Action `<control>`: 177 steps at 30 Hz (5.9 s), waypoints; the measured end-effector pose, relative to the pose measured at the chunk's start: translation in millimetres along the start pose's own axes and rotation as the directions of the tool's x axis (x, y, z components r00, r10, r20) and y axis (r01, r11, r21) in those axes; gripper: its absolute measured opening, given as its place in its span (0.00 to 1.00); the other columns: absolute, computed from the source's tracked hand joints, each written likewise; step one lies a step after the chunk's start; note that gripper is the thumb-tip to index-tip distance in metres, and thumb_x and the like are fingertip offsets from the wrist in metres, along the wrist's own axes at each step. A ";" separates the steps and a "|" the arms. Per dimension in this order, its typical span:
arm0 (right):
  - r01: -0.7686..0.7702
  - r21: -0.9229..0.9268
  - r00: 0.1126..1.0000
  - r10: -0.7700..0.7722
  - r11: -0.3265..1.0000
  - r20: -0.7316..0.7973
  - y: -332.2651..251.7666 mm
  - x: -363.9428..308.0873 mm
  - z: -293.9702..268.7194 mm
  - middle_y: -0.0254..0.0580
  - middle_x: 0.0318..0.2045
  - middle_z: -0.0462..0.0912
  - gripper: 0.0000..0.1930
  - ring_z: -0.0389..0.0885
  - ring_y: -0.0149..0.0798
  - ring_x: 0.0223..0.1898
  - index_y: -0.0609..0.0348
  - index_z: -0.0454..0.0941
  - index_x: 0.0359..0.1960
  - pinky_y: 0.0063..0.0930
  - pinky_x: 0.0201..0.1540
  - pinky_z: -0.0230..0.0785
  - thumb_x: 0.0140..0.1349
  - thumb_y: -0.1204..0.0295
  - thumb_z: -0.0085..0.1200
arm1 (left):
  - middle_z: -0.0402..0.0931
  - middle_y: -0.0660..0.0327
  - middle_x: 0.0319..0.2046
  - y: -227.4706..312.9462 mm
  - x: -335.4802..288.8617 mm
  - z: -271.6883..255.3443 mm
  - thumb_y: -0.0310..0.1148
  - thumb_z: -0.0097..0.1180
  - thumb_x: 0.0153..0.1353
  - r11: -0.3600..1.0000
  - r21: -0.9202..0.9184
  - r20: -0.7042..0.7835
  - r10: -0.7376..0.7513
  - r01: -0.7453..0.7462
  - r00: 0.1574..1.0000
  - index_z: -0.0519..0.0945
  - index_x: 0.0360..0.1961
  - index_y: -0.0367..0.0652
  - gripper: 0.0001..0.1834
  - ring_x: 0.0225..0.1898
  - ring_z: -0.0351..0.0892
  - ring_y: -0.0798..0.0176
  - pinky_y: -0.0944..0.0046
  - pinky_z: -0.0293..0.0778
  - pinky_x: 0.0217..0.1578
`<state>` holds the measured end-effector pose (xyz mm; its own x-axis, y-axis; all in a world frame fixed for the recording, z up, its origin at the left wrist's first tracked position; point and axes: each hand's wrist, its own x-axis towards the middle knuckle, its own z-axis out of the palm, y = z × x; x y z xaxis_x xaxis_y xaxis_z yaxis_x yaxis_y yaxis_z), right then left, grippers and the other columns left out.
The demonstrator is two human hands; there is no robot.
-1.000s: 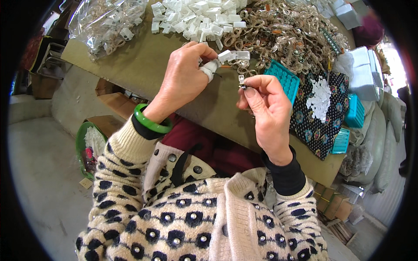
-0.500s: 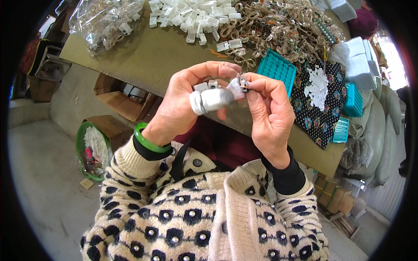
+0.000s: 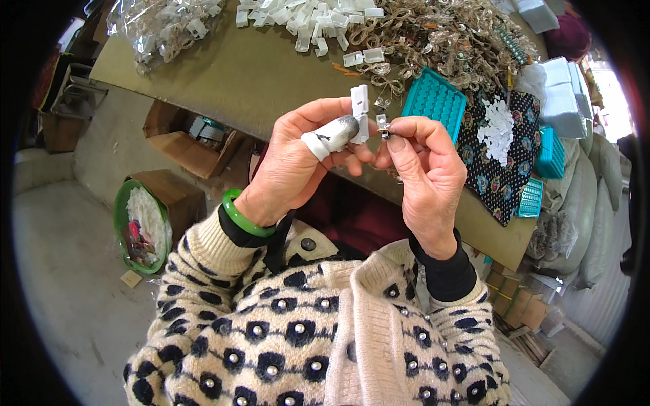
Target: The person repeatedly picks small white plastic housings and metal contacts from a table, inserts the contacts into the housings, and places the assembled units into a blue tray. The person handles items one at a time and continues the cycle throughout the clip.
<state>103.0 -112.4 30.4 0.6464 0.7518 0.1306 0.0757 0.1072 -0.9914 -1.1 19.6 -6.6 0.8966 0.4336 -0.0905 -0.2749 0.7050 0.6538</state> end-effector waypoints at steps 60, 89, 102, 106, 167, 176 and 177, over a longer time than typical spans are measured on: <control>0.490 -0.639 0.809 -0.583 0.593 0.079 25.3 -7.1 4.0 0.44 0.34 0.77 0.08 0.76 0.37 0.30 0.62 0.75 0.36 0.24 0.32 0.70 0.58 0.87 0.55 | 0.79 0.57 0.37 -8.2 -7.9 1.9 0.32 0.57 0.64 0.916 -0.330 -0.104 -0.275 0.227 0.956 0.77 0.48 0.40 0.13 0.34 0.77 0.64 0.69 0.68 0.24; 0.329 -0.880 0.871 -0.469 0.342 0.143 28.6 9.5 -44.6 0.44 0.33 0.74 0.09 0.74 0.47 0.35 0.62 0.79 0.37 0.38 0.37 0.68 0.54 0.81 0.61 | 0.81 0.50 0.42 -1.8 -18.0 -1.8 0.33 0.59 0.65 0.973 -0.142 -0.034 -0.189 0.182 0.981 0.76 0.52 0.35 0.18 0.38 0.85 0.55 0.54 0.84 0.42; 0.132 -0.688 0.988 -0.153 0.713 0.031 19.1 30.5 -62.5 0.44 0.27 0.78 0.06 0.79 0.44 0.26 0.62 0.76 0.33 0.31 0.30 0.72 0.56 0.82 0.59 | 0.75 0.60 0.33 -2.9 -5.0 7.8 0.34 0.64 0.59 0.967 -0.090 -0.060 -0.246 0.240 0.967 0.76 0.40 0.39 0.14 0.25 0.67 0.71 0.74 0.61 0.21; 0.251 -0.733 0.968 -0.151 0.633 0.201 11.8 26.2 -68.0 0.44 0.30 0.77 0.07 0.78 0.44 0.30 0.63 0.77 0.36 0.32 0.33 0.73 0.55 0.83 0.59 | 0.73 0.60 0.30 -2.8 -2.1 9.9 0.34 0.65 0.58 0.962 -0.092 -0.027 -0.260 0.257 0.965 0.75 0.38 0.39 0.13 0.23 0.64 0.72 0.74 0.57 0.20; 0.396 -0.840 0.912 -0.268 0.371 0.312 -0.1 15.0 -75.9 0.47 0.34 0.74 0.12 0.76 0.50 0.36 0.63 0.74 0.33 0.37 0.37 0.71 0.47 0.88 0.59 | 0.74 0.66 0.22 -11.6 49.0 19.9 0.25 0.58 0.61 0.912 0.331 -0.219 -0.176 0.242 0.960 0.80 0.42 0.33 0.09 0.19 0.69 0.75 0.75 0.63 0.18; 0.125 -0.591 0.981 -0.189 0.797 -0.047 -53.4 16.9 -131.7 0.36 0.34 0.76 0.06 0.73 0.26 0.31 0.64 0.74 0.35 0.20 0.34 0.67 0.59 0.84 0.57 | 0.80 0.58 0.32 -13.7 46.7 12.6 0.25 0.59 0.61 0.925 0.305 -0.209 -0.167 0.227 0.963 0.77 0.41 0.37 0.07 0.23 0.74 0.72 0.73 0.67 0.19; 0.207 -0.477 0.962 -0.265 0.854 -0.058 -51.1 17.1 -138.0 0.33 0.36 0.77 0.05 0.72 0.24 0.31 0.64 0.75 0.36 0.18 0.35 0.67 0.61 0.83 0.56 | 0.80 0.58 0.33 -13.2 46.2 12.3 0.24 0.59 0.61 0.918 0.313 -0.223 -0.177 0.242 0.959 0.76 0.41 0.37 0.08 0.23 0.74 0.72 0.72 0.67 0.19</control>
<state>214.9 -194.8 81.6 0.6460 0.6574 0.3879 0.5604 -0.0634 -0.8258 48.3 23.4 -10.1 0.8307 0.4159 -0.3700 0.0733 0.5770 0.8134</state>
